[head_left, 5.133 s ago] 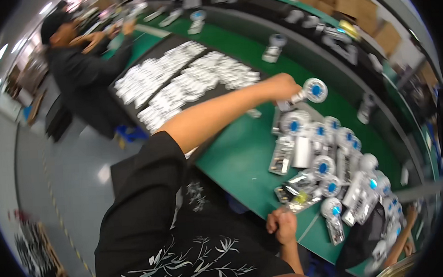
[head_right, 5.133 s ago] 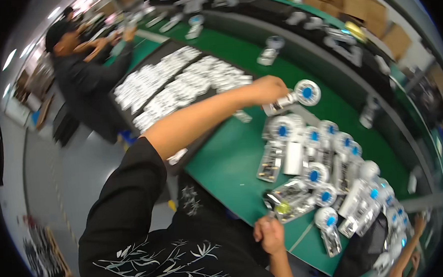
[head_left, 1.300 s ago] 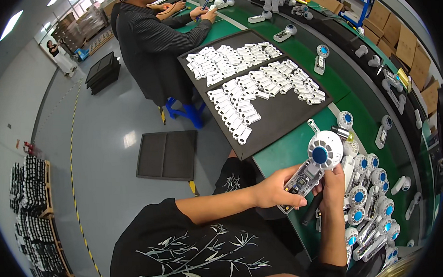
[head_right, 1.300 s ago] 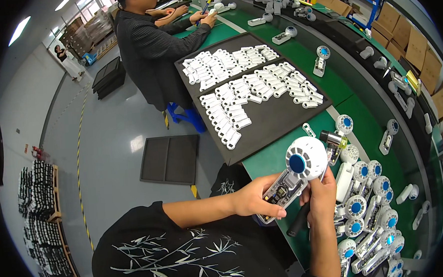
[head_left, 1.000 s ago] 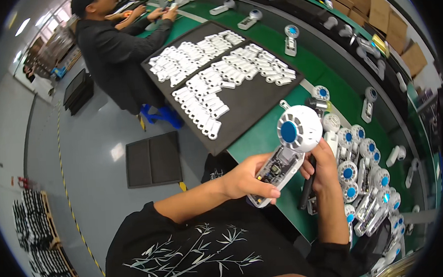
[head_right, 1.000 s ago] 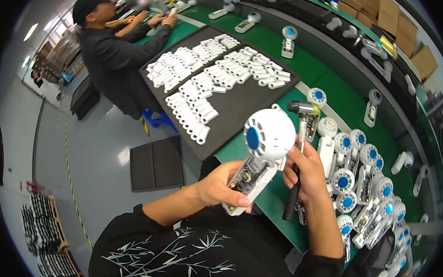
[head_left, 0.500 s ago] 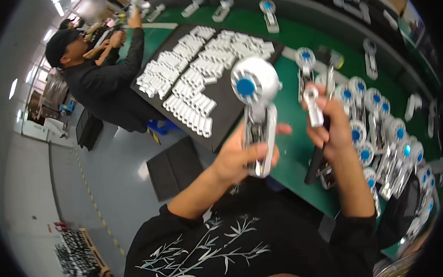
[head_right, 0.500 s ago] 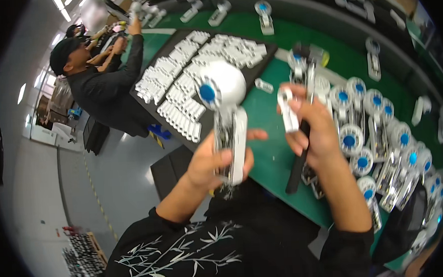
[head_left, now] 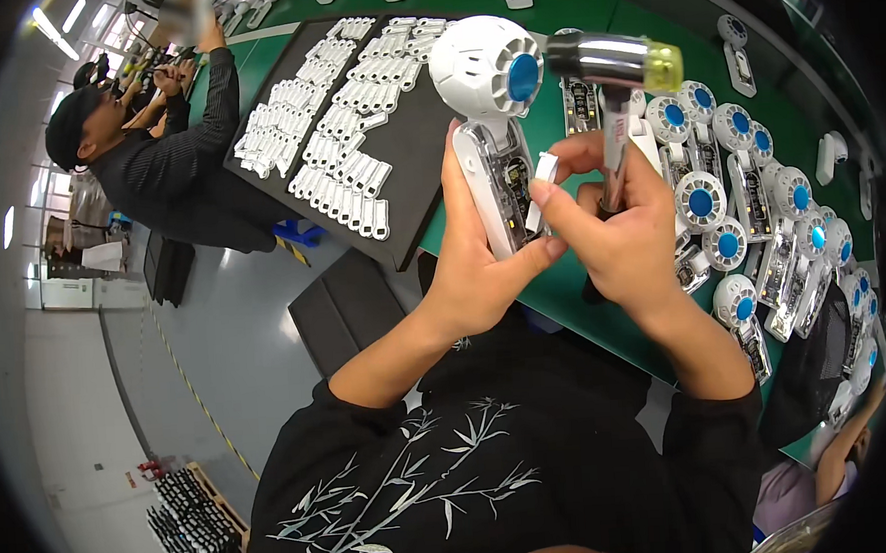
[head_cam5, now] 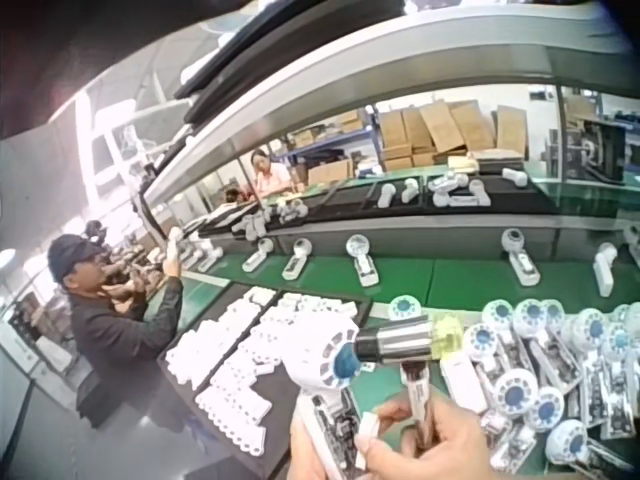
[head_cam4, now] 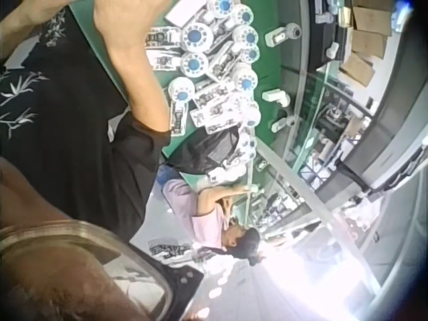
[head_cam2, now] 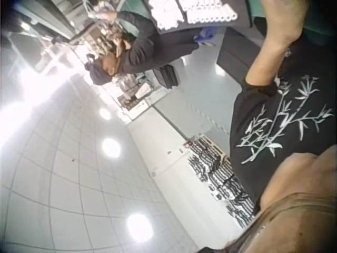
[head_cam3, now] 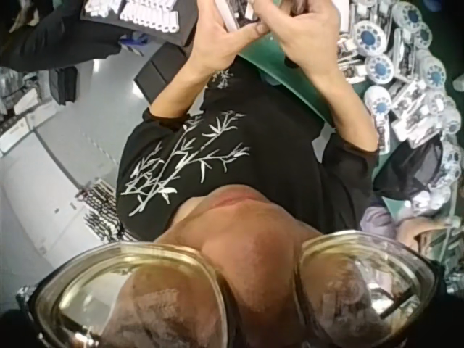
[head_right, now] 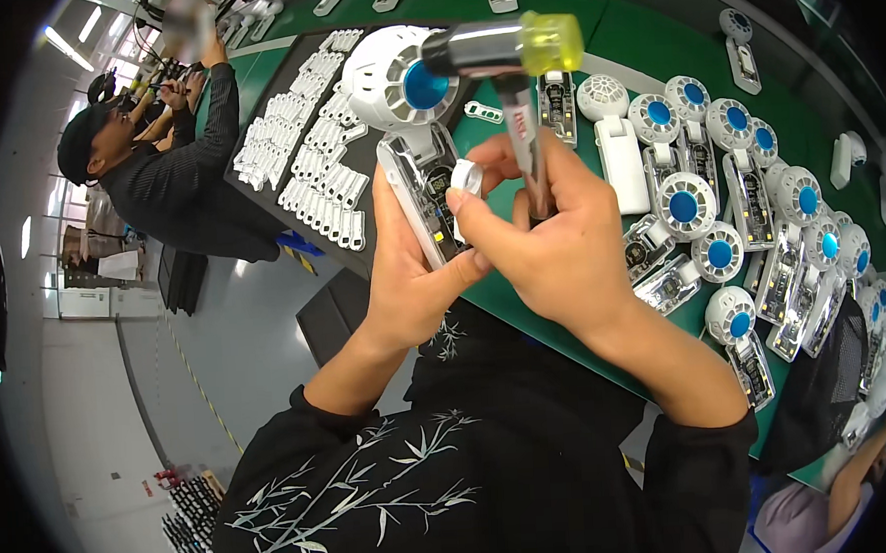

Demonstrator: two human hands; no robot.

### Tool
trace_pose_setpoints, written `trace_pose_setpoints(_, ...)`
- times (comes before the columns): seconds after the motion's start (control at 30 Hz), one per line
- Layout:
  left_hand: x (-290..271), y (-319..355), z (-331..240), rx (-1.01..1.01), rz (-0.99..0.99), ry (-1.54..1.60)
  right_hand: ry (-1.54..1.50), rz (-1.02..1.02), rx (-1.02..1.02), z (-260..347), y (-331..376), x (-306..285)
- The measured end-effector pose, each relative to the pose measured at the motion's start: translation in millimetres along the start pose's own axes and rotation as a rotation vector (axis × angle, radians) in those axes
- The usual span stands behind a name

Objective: The person assembles portable fans by fitting plastic covers onto the fan bodies by hand and tapping them into place with a mallet.

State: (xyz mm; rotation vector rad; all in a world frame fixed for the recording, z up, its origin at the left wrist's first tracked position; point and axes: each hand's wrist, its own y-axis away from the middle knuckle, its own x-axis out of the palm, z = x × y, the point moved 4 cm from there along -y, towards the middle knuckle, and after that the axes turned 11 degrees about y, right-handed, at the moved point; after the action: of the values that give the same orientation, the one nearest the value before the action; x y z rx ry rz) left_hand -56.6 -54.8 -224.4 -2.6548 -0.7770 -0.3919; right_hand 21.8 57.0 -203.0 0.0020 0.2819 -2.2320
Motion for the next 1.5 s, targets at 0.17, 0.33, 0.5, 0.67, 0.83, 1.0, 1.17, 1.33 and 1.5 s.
trace_pose_setpoints(0.17, -2.3, -0.4, -0.7, 0.034, -0.025, -0.046, 0.059, 0.015, 0.037, 0.5, 1.1, 3.8)
trace_pose_setpoints(0.33, -1.4, 2.8, -1.4, 0.055, -0.042, -0.089, 0.141, 0.048, -0.011, -7.4, 3.5, 8.6)
trace_pose_setpoints(0.5, -13.3, 0.3, 0.5, 0.035, -0.089, -0.065, 0.209, 0.019, -0.196, -6.4, -1.6, 15.3)
trace_pose_setpoints(0.67, -34.9, 8.8, -6.9, -0.107, -0.177, 0.244, 0.267, 0.218, -0.020, -9.7, -1.1, 5.1)
trace_pose_setpoints(0.83, -39.6, 10.1, -19.0, -0.163, -0.223, 0.321, 0.313, 0.367, -0.071, 2.0, 7.7, 12.7)
trace_pose_setpoints(1.0, -40.7, 15.3, -23.9, -0.207, -0.179, 0.457, 0.196, 0.238, -0.173, 14.1, 14.3, 3.3)
trace_pose_setpoints(1.17, -48.3, 10.8, -26.1, -0.200, -0.208, 0.427, 0.047, 0.083, -0.387, 24.6, 27.4, -0.9)
trace_pose_setpoints(1.33, -50.3, 13.2, -30.5, -0.196, -0.214, 0.435, -0.129, 0.068, -0.169, 29.2, 39.9, -3.7)
trace_pose_setpoints(1.5, -48.2, 13.2, -30.7, -0.193, -0.185, 0.350, 0.586, 0.234, -0.382, 5.2, 29.0, 2.3)
